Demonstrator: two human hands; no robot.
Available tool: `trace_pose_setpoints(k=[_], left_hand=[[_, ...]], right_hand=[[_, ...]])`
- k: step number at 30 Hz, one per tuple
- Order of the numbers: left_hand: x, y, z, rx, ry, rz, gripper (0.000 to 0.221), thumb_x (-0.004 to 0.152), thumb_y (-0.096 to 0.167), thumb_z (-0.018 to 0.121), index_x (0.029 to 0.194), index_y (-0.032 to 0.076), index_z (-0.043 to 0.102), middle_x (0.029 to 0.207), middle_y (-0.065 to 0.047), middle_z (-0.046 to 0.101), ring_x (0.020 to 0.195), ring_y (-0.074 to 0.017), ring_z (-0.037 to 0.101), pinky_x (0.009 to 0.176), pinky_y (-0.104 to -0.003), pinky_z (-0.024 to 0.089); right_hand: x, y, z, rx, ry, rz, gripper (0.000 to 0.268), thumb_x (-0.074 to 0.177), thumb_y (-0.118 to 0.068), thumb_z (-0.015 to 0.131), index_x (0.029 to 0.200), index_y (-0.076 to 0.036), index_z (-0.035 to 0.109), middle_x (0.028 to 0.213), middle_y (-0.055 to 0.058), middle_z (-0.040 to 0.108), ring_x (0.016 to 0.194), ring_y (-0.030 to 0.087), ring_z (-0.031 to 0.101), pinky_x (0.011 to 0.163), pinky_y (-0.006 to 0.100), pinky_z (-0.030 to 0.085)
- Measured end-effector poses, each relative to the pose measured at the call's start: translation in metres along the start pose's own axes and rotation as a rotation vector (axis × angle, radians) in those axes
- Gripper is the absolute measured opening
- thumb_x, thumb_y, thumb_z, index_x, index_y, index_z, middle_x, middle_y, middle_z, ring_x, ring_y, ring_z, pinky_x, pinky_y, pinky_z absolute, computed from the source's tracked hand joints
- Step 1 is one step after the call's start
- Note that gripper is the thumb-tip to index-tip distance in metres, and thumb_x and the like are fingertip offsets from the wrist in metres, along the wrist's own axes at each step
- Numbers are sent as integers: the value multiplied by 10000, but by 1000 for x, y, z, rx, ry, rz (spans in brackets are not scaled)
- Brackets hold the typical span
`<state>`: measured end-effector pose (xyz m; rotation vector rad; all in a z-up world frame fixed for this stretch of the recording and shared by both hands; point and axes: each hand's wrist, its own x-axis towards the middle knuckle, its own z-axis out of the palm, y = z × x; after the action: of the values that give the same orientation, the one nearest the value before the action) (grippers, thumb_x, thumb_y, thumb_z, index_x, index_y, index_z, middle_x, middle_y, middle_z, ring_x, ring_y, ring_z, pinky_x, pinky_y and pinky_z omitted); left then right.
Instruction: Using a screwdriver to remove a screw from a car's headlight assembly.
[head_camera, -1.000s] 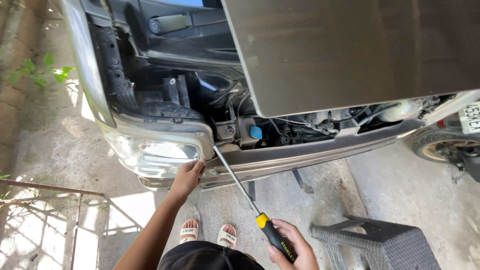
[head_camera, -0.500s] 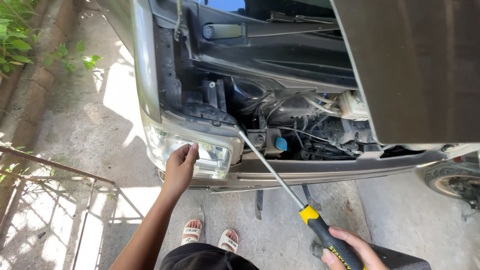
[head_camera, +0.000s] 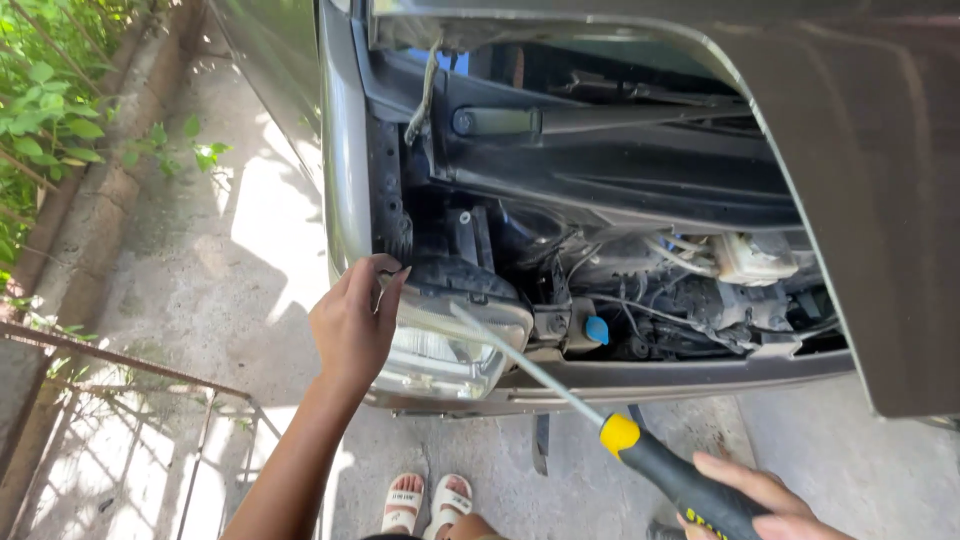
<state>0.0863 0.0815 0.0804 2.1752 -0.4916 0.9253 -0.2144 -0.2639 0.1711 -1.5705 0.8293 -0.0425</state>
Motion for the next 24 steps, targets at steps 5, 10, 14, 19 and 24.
trace_pose_setpoints(k=[5,10,14,19,24], left_hand=[[22,-17,24,134,78,8,168,1039,279,732,1002,129,667,898,22,709,541,-122,527,403,-269,337],[23,-30,38,267,84,-51,141,1013,295,763,1144,247,741,835,50,712,532,-118,572,377,-259,344],[27,-29,40,323,79,-122,190,963,331,772,1147,322,729,701,43,603,581,-207,656,587,-295,550],[31,-29,29,326,-21,-97,245,923,361,773,1160,309,738,756,0,685,620,-257,710,574,-350,566],[26,-32,26,237,-11,-24,201,919,291,766,1118,267,745,701,-3,634,578,-261,675,560,-343,556]], right_hand=[[14,17,48,-123,52,-1093,223,938,-274,520,1067,-219,346,1150,292,703,857,332,636,906,412,543],[35,15,45,-195,299,-1114,101,954,-190,610,1031,-132,583,958,-55,544,917,119,531,965,278,668],[60,6,37,-303,336,-1132,115,959,-199,613,1042,-125,586,975,-40,543,929,133,533,972,288,657],[64,2,49,-465,409,-1101,140,967,-215,617,1060,-113,592,1003,-16,542,948,156,537,984,304,637],[57,-1,83,-623,543,-1032,167,975,-229,621,1079,-100,598,1031,8,540,967,179,540,996,320,618]])
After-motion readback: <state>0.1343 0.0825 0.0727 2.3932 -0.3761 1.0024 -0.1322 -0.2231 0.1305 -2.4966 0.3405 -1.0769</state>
